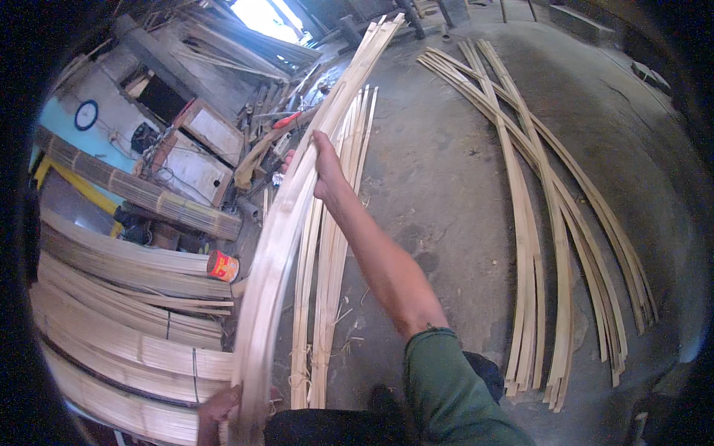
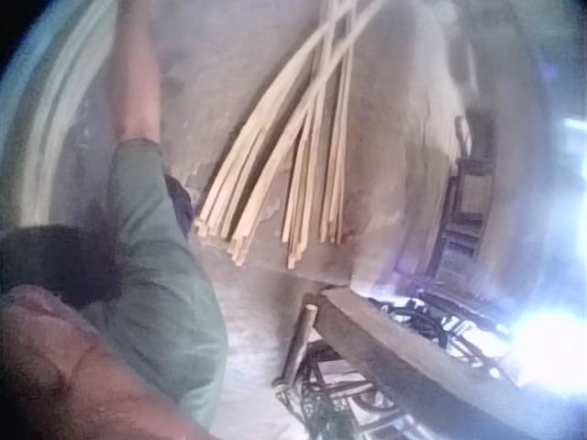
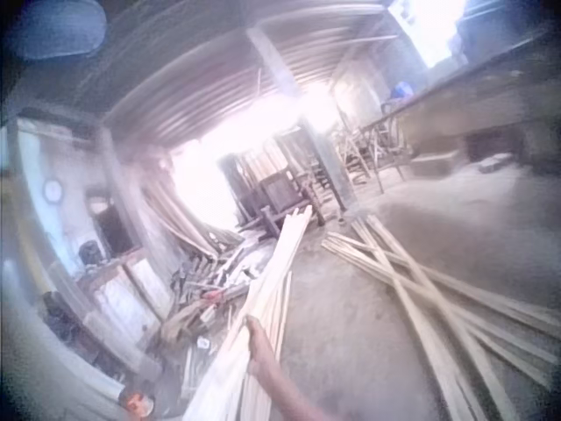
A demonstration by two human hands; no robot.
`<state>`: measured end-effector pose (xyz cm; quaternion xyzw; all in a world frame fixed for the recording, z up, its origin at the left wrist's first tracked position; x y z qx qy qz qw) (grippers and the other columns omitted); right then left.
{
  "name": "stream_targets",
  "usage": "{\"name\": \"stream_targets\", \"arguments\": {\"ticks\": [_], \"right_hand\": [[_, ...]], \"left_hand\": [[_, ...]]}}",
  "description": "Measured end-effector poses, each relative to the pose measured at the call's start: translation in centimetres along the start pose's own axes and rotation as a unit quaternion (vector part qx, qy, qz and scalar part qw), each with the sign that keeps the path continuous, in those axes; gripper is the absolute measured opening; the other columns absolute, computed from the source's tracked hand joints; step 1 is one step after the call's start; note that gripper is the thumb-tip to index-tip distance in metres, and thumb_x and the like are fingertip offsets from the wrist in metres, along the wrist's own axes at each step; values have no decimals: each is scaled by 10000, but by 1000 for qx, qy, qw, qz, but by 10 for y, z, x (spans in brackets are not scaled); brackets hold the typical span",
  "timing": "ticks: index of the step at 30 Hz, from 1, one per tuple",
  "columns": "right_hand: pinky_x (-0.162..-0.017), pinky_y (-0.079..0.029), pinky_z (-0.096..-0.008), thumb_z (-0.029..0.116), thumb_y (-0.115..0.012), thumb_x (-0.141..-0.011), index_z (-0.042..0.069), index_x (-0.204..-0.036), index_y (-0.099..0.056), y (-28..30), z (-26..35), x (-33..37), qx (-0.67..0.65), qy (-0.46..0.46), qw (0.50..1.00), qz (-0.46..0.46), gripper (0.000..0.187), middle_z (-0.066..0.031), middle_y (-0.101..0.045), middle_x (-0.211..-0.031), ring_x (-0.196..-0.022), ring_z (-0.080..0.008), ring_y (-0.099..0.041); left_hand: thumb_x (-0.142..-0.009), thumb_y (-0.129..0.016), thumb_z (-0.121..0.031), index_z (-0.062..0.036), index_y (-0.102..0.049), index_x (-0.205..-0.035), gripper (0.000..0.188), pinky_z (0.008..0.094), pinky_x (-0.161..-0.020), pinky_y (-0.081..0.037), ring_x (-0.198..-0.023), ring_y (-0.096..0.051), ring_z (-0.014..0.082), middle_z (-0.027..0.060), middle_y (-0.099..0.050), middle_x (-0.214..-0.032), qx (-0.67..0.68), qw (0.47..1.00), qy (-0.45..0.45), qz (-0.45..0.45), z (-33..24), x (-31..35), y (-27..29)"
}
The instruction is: The person sits on the floor and arranges long, thin wooden strips into neat parallel rows. They pick up individual strips, align them, and place them back down, occasionally removing small debris from the surface.
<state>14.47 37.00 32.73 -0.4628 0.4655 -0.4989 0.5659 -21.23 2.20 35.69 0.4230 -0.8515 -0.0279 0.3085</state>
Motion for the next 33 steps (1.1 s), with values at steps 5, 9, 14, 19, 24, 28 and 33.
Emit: {"name": "stream_targets", "arguments": {"ticks": [5,9,14,19,24,28,33], "right_hand": [[-702,-604,-434,524,-538,-920,-74,-1092,-531,47,-11,-20,78,-11,997,-16,622,-180,-633,-842,-714,-282,-668],[-726,-598,-417,620,-533,-904,-62,-1304,-459,125,-11,-28,241,30,966,-92,794,-197,-637,-981,-812,-290,-692],[-941,-482,-465,679,-466,-910,49,-1515,-201,317,10,60,569,-21,751,-335,912,-259,-499,-1310,-1218,-348,-526],[-1128,-292,-539,813,-299,-875,124,-1567,-50,312,-102,255,320,-292,872,-228,1008,-253,-294,-1520,-1341,-382,-406],[-943,-491,-499,854,-270,-840,66,-1429,-357,291,-160,260,213,-220,935,-179,987,-182,-550,-1264,-1100,-303,-589],[-881,-519,-490,864,-254,-831,74,-1379,-418,287,-163,258,57,-183,960,-202,975,-163,-615,-1136,-965,-298,-634],[-933,-480,-421,735,-214,-949,80,-1379,-413,253,-141,266,250,-94,925,-270,809,-146,-564,-1218,-1060,-253,-584]], "left_hand": [[-856,-693,-395,22,-336,-1455,812,406,-869,-497,-1008,-618,288,206,-623,-1121,182,973,71,120,83,-32,-53],[-829,-735,-323,26,-395,-1397,748,378,-810,-500,-930,-621,249,163,-631,-972,365,905,140,168,98,-79,-82],[-807,-756,-316,-2,-477,-1287,638,351,-755,-519,-833,-632,220,122,-627,-909,360,899,188,165,171,-167,-134],[-811,-756,-338,-1,-483,-1259,624,346,-753,-540,-832,-653,220,121,-650,-920,524,802,169,230,214,-177,-169],[-822,-725,-405,11,-464,-1295,682,347,-760,-541,-836,-658,234,135,-659,-939,425,866,164,207,210,-192,-172],[-837,-708,-426,7,-470,-1296,674,349,-766,-544,-814,-654,227,129,-657,-930,405,884,152,179,201,-192,-168],[-860,-697,-446,-8,-482,-1287,649,333,-739,-540,-815,-651,214,122,-646,-931,443,871,125,173,231,-191,-179]]}}
Point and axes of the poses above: each hand's wrist, its own x-axis away from the middle knuckle, its own y-axis out of the back of the hand, z = x × y, the point moved 5 cm from there along -x, towards the middle knuckle
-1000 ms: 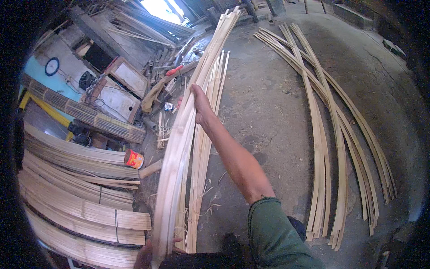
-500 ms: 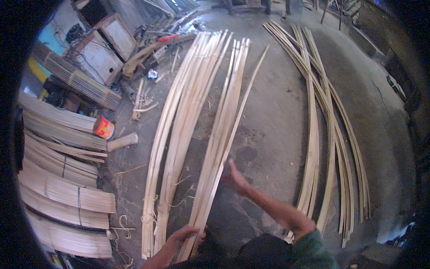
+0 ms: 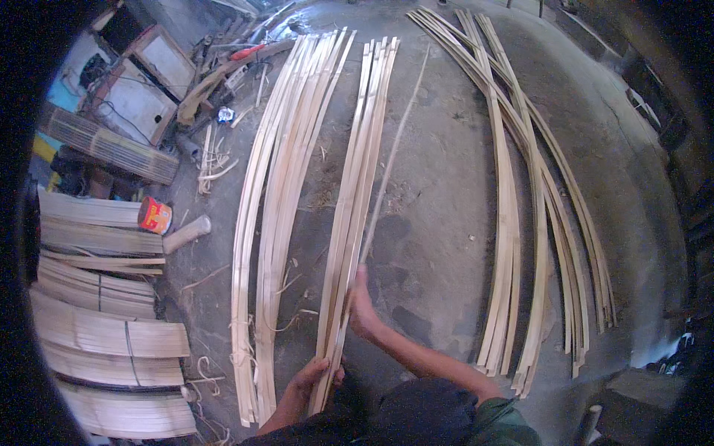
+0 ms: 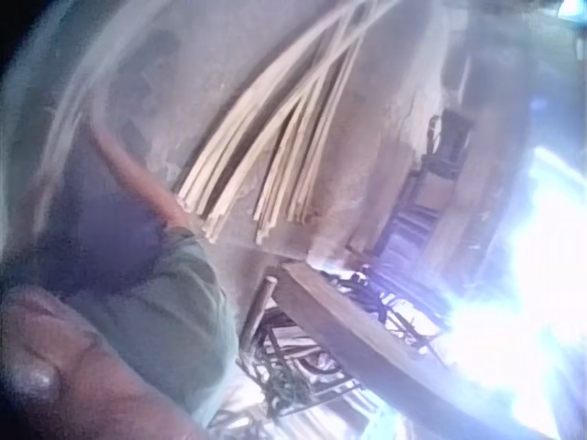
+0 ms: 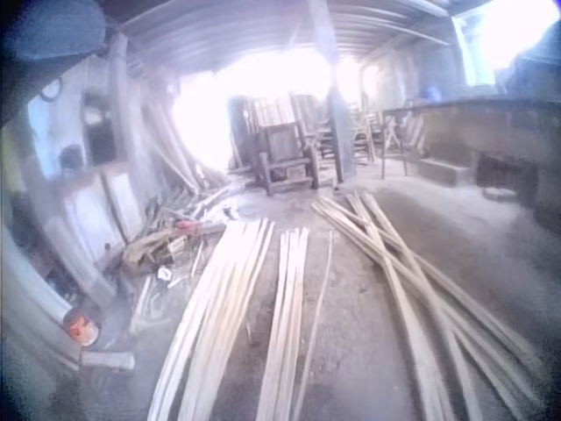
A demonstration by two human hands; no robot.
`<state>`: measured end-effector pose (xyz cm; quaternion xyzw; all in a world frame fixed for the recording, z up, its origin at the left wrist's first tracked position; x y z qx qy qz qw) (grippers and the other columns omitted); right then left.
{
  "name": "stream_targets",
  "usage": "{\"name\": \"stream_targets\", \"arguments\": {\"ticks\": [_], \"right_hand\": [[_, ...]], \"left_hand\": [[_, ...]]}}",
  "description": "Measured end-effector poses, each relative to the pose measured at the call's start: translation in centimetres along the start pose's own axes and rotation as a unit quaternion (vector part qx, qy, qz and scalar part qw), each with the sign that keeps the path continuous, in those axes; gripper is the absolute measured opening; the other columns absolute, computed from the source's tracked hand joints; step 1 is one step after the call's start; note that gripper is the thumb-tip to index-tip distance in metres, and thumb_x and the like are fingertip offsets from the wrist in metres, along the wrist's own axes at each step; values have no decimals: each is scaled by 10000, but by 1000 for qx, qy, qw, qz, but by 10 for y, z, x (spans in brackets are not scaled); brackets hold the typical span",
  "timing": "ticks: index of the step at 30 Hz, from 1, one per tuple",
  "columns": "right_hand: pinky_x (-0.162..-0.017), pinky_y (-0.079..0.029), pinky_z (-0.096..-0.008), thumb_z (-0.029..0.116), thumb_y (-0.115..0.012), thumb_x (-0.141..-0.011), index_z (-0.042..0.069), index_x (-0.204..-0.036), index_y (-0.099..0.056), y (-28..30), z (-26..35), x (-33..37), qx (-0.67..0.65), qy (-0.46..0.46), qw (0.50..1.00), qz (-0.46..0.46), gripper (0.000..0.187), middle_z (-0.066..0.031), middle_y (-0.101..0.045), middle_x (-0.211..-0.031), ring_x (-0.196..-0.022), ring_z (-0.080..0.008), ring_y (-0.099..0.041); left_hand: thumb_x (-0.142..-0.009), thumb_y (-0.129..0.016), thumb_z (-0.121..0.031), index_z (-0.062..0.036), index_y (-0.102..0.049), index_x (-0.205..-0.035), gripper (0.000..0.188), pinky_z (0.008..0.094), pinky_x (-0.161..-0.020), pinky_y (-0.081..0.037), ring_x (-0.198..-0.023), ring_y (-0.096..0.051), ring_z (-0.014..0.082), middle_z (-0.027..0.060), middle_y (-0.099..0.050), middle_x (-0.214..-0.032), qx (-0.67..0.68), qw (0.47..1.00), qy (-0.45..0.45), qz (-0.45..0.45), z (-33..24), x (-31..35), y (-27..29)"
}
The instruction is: The person sits on the floor and arranges long, thin wooden strips into neat parallel rows. They pick up individual strips, align them, and place them back down, occasionally removing small debris from the surface.
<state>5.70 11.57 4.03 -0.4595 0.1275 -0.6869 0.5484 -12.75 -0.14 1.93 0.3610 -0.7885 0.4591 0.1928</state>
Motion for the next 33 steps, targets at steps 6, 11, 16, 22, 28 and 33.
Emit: {"name": "stream_targets", "arguments": {"ticks": [6,11,16,22,28,33], "right_hand": [[-1167,-201,-487,312,-440,-1012,-61,-1515,-88,6,19,-8,494,245,829,-92,719,-289,-169,-1553,-1455,-388,-195],[-1169,-110,-580,451,-422,-994,-31,-1528,-110,-32,31,-4,668,209,710,-79,784,-296,-32,-1585,-1479,-445,-38],[-1165,-80,-597,610,-506,-903,-17,-1535,-109,0,37,-20,718,223,647,-129,975,-297,-1,-1590,-1487,-432,-11],[-1166,-143,-556,557,-640,-855,-58,-1511,-129,7,39,-9,604,372,699,-90,1034,-335,-95,-1547,-1453,-464,-113],[-916,-513,-414,405,-629,-944,-18,-1403,-332,28,-15,-8,84,-35,996,14,691,-210,-504,-1286,-1135,-288,-565],[-769,-586,-368,340,-648,-949,12,-1227,-502,-6,-14,3,46,-108,990,75,454,-113,-665,-1019,-908,-174,-658]], "left_hand": [[-903,-631,-495,-16,-467,-1317,654,332,-759,-550,-837,-654,212,127,-644,-958,-30,1000,1,3,-7,-11,-6],[-895,-583,-592,2,-434,-1360,768,350,-803,-552,-883,-664,245,171,-655,-1033,151,988,8,1,14,-16,-8],[-867,-643,-541,14,-414,-1375,786,373,-834,-553,-908,-675,256,203,-655,-1090,163,984,-15,71,-5,-8,-35],[-841,-729,-341,8,-429,-1342,680,364,-822,-554,-876,-678,248,153,-663,-1044,-35,995,29,-87,-31,22,-40],[-847,-734,-284,6,-438,-1323,631,328,-739,-521,-787,-629,187,88,-630,-920,12,1000,4,-17,-24,11,-39],[-850,-734,-277,-8,-446,-1324,616,315,-682,-490,-745,-595,172,73,-607,-844,-55,998,-14,37,-25,8,-25]]}}
Point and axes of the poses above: each hand's wrist, its own x-axis away from the middle knuckle, its own y-axis out of the back of the hand, z = x × y, the point moved 5 cm from there along -x, towards the middle knuckle
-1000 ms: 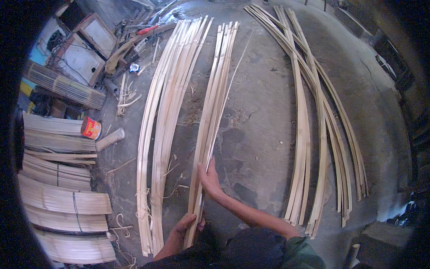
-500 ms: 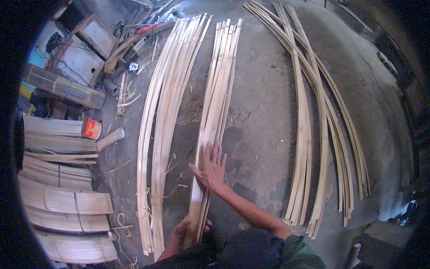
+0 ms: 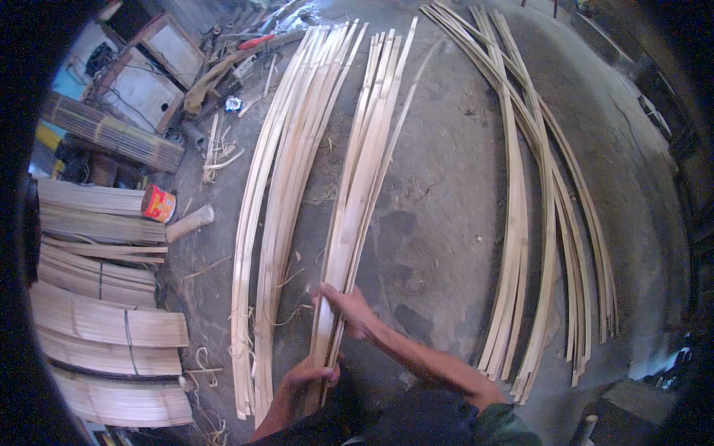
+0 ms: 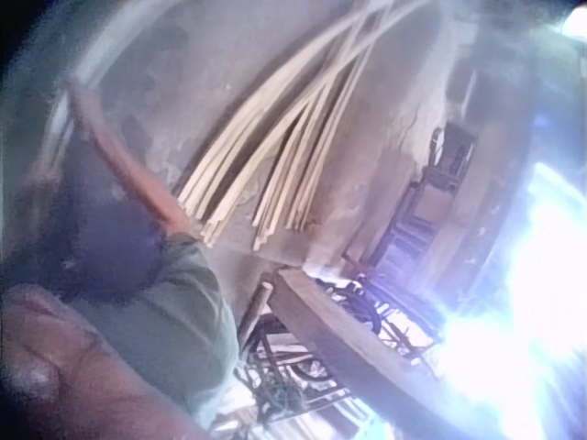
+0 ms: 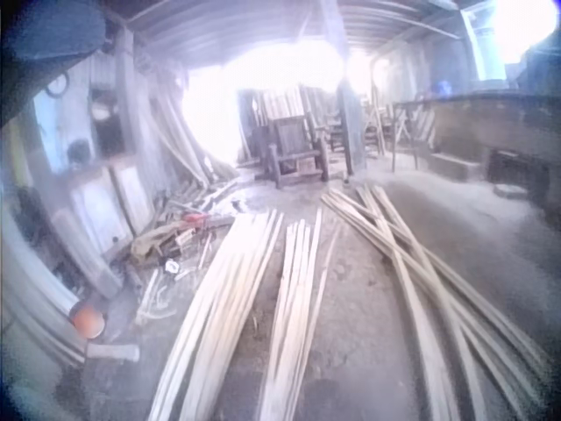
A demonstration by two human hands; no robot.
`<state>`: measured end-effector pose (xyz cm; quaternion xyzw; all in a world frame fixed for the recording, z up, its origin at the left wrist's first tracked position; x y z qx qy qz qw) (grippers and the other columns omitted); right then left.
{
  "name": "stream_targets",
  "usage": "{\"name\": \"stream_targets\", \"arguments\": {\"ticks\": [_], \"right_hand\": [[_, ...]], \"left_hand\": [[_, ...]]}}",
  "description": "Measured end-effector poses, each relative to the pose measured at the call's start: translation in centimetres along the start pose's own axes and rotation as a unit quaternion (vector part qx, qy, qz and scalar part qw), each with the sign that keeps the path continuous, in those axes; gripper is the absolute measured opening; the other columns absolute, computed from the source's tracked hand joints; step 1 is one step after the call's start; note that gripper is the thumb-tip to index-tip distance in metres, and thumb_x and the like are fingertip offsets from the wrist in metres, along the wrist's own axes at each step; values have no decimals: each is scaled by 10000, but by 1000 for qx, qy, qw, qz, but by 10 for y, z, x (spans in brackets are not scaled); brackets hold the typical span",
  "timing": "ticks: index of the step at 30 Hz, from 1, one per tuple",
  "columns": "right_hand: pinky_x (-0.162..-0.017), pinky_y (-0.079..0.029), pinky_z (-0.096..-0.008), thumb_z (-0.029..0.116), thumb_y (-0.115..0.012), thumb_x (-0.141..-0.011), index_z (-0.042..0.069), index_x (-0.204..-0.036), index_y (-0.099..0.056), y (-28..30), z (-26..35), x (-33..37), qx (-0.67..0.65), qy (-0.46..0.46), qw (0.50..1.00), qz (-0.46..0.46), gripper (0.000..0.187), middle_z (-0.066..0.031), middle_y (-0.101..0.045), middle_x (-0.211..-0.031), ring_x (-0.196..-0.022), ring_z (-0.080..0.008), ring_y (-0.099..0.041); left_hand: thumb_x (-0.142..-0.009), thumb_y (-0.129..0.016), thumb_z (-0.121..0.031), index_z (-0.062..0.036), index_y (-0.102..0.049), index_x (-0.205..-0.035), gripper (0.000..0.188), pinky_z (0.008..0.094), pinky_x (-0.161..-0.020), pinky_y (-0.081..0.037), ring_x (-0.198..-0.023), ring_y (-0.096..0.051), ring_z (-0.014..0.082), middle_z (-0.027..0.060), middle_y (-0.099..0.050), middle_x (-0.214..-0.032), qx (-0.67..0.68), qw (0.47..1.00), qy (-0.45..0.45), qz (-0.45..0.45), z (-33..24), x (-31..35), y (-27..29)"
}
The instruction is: The person sits on the floor and arranges long, thin wooden strips into neat parallel rows. They pick up individual strips, align them, and place them back down, occasionally removing small debris from the surface.
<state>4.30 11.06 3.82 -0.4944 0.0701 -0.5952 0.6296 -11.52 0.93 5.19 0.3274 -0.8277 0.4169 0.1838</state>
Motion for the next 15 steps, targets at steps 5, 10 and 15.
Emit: {"name": "stream_targets", "arguments": {"ticks": [5,10,15], "right_hand": [[-841,-560,-387,365,-630,-955,-3,-1127,-591,-35,50,14,102,76,992,21,408,-104,-690,-999,-912,-181,-659],[-940,-512,-421,456,-668,-904,-24,-1277,-535,-67,128,-10,204,178,961,48,622,-144,-668,-1085,-1041,-209,-615],[-1076,-408,-479,688,-500,-896,-4,-1531,-64,-61,184,-17,172,293,941,-4,1036,-271,-363,-1460,-1323,-368,-445]], "left_hand": [[-849,-726,-258,-10,-455,-1308,588,321,-663,-496,-717,-602,181,81,-607,-811,-23,999,-29,-3,-45,7,-20],[-854,-699,-231,-5,-460,-1301,555,319,-615,-498,-665,-608,191,89,-607,-783,-59,993,-104,-21,-113,-12,-30],[-885,-672,-246,-12,-451,-1316,537,313,-605,-512,-649,-609,172,73,-603,-778,-61,989,-126,-54,-226,-100,-6]]}}
Point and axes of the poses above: each hand's wrist, its own x-axis away from the middle knuckle, its own y-axis out of the back of the hand, z = x × y, the point moved 5 cm from there along -x, towards the middle knuckle
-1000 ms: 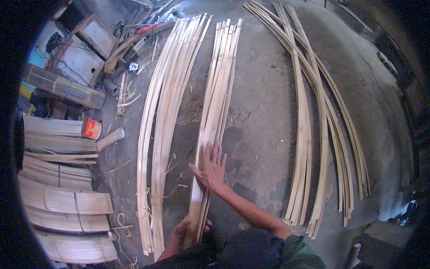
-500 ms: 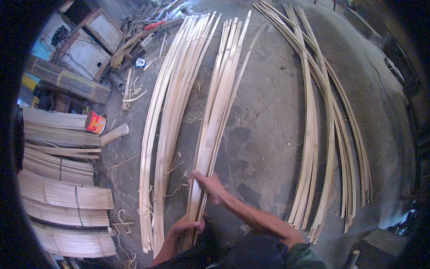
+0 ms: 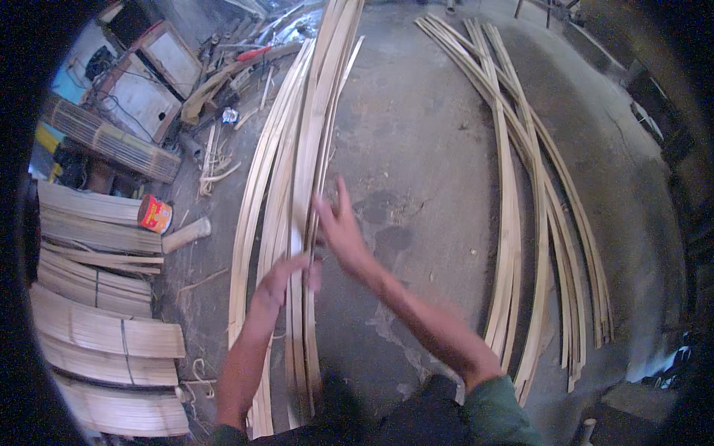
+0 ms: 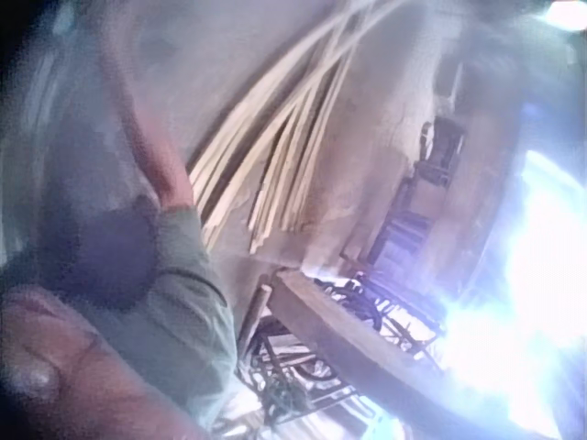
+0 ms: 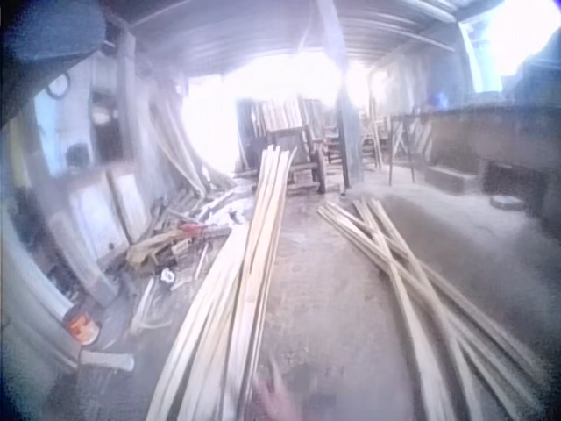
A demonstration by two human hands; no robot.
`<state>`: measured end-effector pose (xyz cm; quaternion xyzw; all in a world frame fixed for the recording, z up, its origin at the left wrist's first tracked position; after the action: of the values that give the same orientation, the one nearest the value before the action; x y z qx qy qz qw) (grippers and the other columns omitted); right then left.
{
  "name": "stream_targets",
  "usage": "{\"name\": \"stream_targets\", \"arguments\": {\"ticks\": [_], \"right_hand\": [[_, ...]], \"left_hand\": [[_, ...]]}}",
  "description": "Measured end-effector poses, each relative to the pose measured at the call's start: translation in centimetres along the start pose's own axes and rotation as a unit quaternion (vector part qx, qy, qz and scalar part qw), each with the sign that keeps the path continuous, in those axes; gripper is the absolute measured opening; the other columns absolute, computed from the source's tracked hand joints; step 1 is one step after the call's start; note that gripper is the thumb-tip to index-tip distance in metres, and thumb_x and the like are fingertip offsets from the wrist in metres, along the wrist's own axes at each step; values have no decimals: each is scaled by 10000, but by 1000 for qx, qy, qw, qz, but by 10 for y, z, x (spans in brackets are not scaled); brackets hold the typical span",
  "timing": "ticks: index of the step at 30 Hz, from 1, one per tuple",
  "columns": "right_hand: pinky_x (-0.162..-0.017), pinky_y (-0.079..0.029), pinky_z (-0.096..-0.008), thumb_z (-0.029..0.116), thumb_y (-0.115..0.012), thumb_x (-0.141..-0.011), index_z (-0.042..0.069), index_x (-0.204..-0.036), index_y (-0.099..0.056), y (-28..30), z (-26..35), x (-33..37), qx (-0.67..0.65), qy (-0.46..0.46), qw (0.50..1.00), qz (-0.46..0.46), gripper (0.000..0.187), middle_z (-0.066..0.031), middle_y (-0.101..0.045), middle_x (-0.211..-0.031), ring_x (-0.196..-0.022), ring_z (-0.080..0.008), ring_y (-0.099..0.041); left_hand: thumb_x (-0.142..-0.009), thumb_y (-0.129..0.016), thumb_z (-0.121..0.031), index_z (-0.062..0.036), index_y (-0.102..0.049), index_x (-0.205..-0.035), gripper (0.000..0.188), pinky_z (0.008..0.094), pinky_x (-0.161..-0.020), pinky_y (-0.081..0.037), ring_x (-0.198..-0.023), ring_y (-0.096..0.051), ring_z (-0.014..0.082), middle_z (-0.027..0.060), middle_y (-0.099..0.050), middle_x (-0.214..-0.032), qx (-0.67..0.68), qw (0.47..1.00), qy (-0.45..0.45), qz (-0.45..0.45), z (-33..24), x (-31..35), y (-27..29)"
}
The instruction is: The person sits on the floor and arranges long, thin wooden strips into neat parallel rows. They pick up individual strips, align them, and place them back down, occasionally removing small debris from the surface.
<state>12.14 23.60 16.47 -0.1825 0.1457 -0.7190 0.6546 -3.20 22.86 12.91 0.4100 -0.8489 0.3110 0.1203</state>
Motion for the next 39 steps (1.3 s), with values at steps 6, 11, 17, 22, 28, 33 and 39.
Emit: {"name": "stream_targets", "arguments": {"ticks": [6,11,17,22,28,33,39], "right_hand": [[-1182,-199,-462,643,-595,-870,29,-1551,12,-2,-141,163,31,-118,986,116,1099,-200,-127,-1600,-1470,-318,-169],[-1040,-405,-422,436,-740,-850,36,-1494,-217,2,-165,123,-30,-268,962,45,921,-149,-442,-1391,-1263,-240,-445],[-946,-479,-361,287,-704,-895,12,-1380,-367,18,-204,118,0,-241,970,-43,652,-118,-562,-1207,-1112,-196,-549],[-860,-516,-362,264,-670,-903,-13,-1356,-365,71,-212,59,64,-61,995,-45,613,-117,-562,-1203,-1023,-195,-593],[-847,-521,-366,288,-627,-946,-30,-1328,-385,79,-148,-6,76,-81,992,-58,552,-141,-584,-1150,-1005,-206,-597],[-933,-481,-379,440,-493,-1012,-12,-1488,-235,122,-128,47,170,43,978,-109,705,-186,-545,-1250,-1104,-238,-560],[-974,-435,-383,481,-484,-993,3,-1505,-183,165,-158,232,160,-174,962,-139,762,-205,-458,-1375,-1191,-262,-507]], "left_hand": [[-911,-672,-338,-24,-457,-1315,555,307,-636,-550,-706,-626,171,64,-615,-862,61,992,-35,108,-44,-167,14],[-928,-582,-534,-41,-641,-1044,509,344,-602,-573,-697,-677,204,100,-669,-867,-99,990,-31,-93,8,-228,61],[-967,-521,-544,-36,-600,-1124,537,347,-894,-504,-1023,-616,165,99,-640,-1041,-85,986,-94,-111,48,-187,76],[-982,-395,-617,-52,-479,-1369,690,376,-995,-470,-1172,-580,212,82,-616,-1242,42,997,-13,-56,116,-44,57],[-990,-439,-534,14,-488,-1337,650,399,-929,-512,-1046,-646,257,152,-645,-1170,214,957,149,127,162,61,4],[-943,-633,-252,16,-575,-1148,342,379,-746,-556,-804,-671,235,109,-669,-946,57,991,121,29,176,16,-34],[-925,-670,-315,21,-565,-1189,440,367,-850,-521,-947,-635,214,110,-652,-1048,-41,997,39,-55,197,-41,-105]]}}
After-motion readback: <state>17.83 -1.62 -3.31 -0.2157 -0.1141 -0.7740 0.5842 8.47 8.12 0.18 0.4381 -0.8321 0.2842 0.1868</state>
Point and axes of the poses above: each hand's wrist, its own x-axis away from the middle knuckle, its own y-axis out of the back of the hand, z = x × y, the point moved 5 cm from there along -x, towards the middle knuckle
